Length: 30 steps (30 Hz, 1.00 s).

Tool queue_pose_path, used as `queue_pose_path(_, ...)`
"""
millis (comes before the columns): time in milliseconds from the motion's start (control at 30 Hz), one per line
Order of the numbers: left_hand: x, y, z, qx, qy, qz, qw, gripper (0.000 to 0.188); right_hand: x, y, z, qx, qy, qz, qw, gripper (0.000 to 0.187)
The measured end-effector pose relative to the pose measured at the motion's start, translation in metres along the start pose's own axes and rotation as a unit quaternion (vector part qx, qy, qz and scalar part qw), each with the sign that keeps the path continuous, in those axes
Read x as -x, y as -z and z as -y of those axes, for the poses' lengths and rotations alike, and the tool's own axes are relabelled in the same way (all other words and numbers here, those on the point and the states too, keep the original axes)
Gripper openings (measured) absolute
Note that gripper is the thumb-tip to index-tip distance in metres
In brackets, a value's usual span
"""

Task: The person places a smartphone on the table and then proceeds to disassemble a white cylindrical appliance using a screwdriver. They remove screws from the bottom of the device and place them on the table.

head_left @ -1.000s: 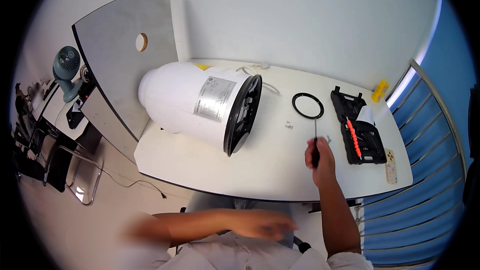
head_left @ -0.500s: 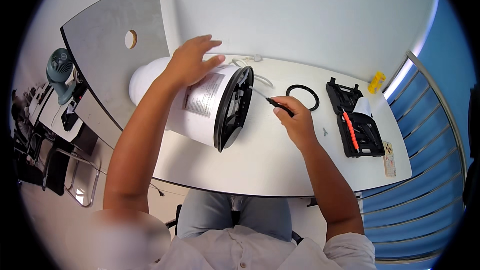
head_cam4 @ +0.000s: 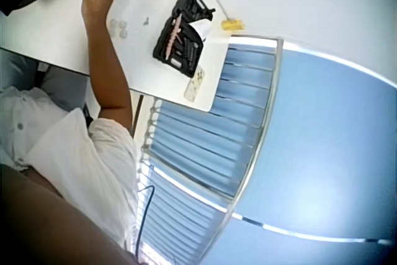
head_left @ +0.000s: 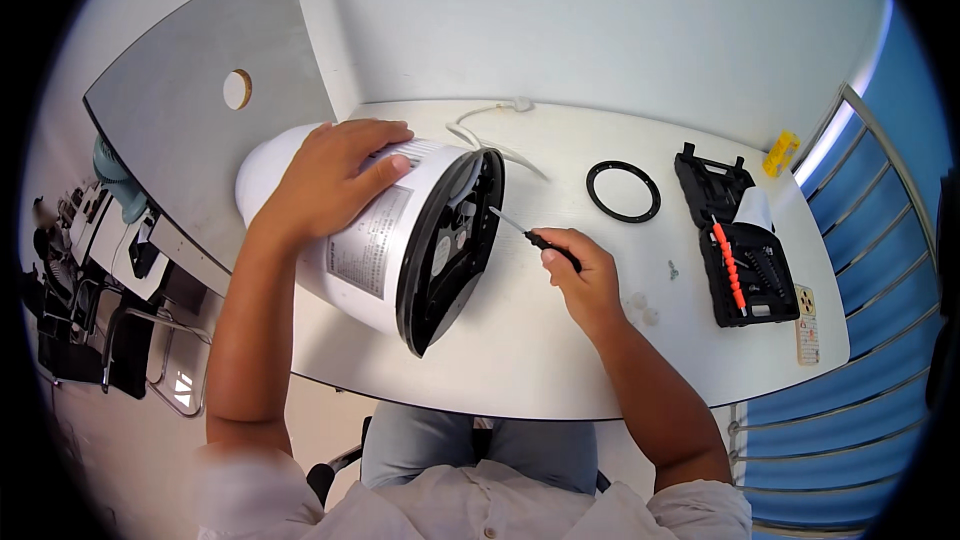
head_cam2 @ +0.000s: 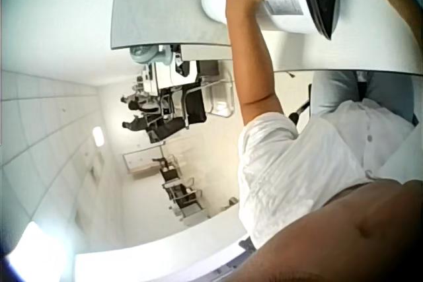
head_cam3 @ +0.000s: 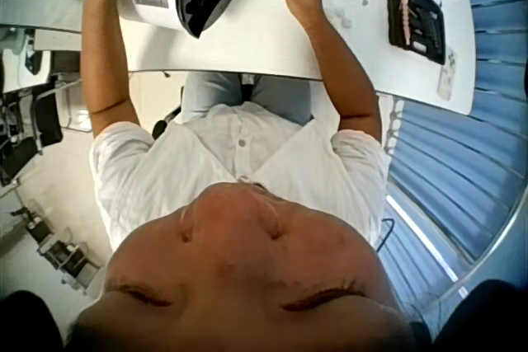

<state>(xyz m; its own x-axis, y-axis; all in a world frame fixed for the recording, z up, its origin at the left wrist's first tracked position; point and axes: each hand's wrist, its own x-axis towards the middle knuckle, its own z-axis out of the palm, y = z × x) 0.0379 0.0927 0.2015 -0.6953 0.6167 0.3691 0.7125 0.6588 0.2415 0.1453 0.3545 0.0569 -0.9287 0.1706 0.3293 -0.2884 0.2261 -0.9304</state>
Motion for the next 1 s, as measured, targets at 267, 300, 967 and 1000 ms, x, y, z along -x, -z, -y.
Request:
queue_pose_path(267, -0.024, 0.005, 0.006, 0.119, 0.054, 0.087, 0.988, 0.045, 0.001, 0.002, 0.0, -0.001, -0.001, -0.005, 1.0, 0.021)
queue_pose_path(300, -0.024, 0.005, 0.007, 0.128, 0.058, 0.098, 0.985, 0.045, 0.002, 0.002, 0.003, -0.006, -0.009, -0.009, 1.0, 0.021)
queue_pose_path(967, 0.013, 0.004, 0.012, 0.122, -0.02, 0.018, 0.992, 0.049, 0.011, -0.005, 0.021, 0.136, 0.138, -0.001, 0.981, 0.023)
queue_pose_path(1000, 0.014, 0.004, 0.011, 0.12, -0.021, 0.015, 0.992, 0.05, 0.011, -0.008, 0.013, 0.122, 0.17, -0.014, 0.978, 0.025)
